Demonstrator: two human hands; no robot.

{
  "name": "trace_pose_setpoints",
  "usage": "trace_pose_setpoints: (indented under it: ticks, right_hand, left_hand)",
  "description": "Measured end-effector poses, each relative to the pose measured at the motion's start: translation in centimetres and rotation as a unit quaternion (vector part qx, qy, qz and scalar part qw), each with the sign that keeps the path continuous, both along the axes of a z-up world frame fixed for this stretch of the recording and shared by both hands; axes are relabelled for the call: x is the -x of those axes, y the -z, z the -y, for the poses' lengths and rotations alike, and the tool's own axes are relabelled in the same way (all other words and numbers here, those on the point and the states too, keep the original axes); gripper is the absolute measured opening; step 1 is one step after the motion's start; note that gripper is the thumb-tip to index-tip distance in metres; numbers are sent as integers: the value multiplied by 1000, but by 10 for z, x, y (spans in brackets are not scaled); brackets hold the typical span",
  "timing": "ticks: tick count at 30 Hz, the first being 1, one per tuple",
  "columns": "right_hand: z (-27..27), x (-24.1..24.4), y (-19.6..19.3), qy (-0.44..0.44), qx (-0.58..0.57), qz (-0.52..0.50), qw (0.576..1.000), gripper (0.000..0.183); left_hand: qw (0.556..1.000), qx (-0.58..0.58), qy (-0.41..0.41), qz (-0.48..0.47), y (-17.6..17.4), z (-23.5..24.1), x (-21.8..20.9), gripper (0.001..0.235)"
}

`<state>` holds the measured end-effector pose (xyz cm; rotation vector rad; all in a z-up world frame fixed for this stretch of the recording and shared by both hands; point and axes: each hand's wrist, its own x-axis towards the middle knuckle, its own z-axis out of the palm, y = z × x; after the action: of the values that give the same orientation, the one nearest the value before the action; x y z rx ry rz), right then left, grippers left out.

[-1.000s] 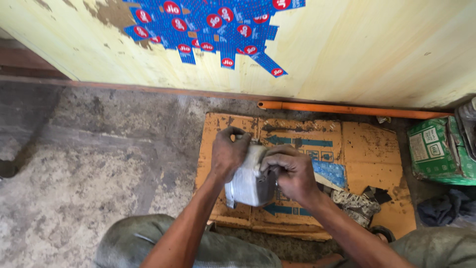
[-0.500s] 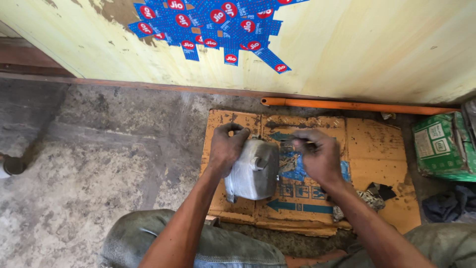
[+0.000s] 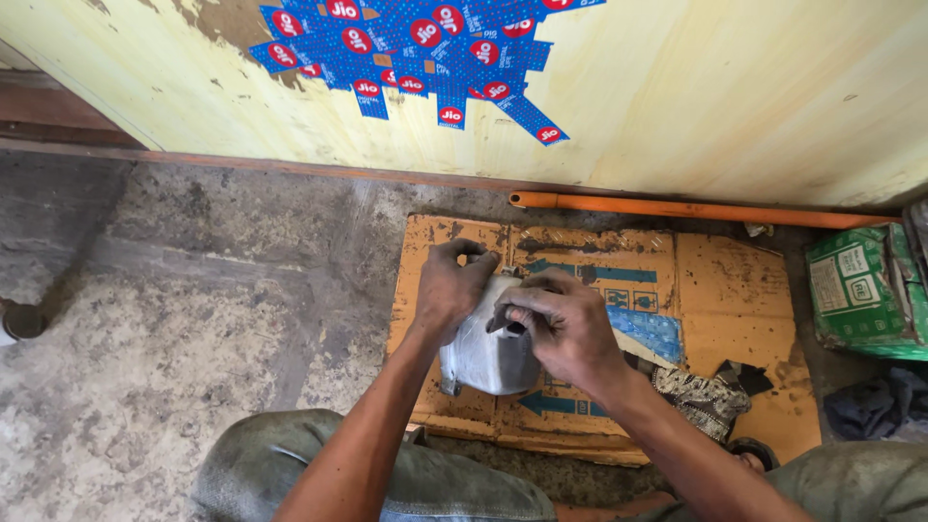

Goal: The person scrubs a silver-colored metal part with a dark abrasive pad while sitting on the floor. They rotate the part to clean different surfaces, including the interior and exterior, and continue scrubbing until the end of the clip.

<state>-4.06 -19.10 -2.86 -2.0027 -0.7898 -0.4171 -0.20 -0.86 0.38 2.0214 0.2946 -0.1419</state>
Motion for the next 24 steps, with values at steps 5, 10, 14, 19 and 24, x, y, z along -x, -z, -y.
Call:
trace_pose_setpoints:
  ticks: [5, 10, 14, 19, 24]
  right_hand:
    - [20, -14, -10, 68, 75, -36, 994, 21]
    - [10, 8, -11, 6, 115, 61, 991, 33]
    - [18, -11, -17, 75, 146, 12, 986, 29]
    - [17, -6, -26, 32, 162, 45, 985, 32]
    - [17, 8, -23, 6, 127, 54, 990, 35]
  left_hand:
    - [987, 77, -58, -127, -8, 13, 2, 36]
    - [996, 4, -29, -82, -14, 17, 2, 35]
    - [997, -8, -30, -77, -16, 15, 6, 35]
    - [997, -43, -14, -56, -16, 15, 4, 35]
    - [997, -59, -17, -38, -9, 16, 3, 35]
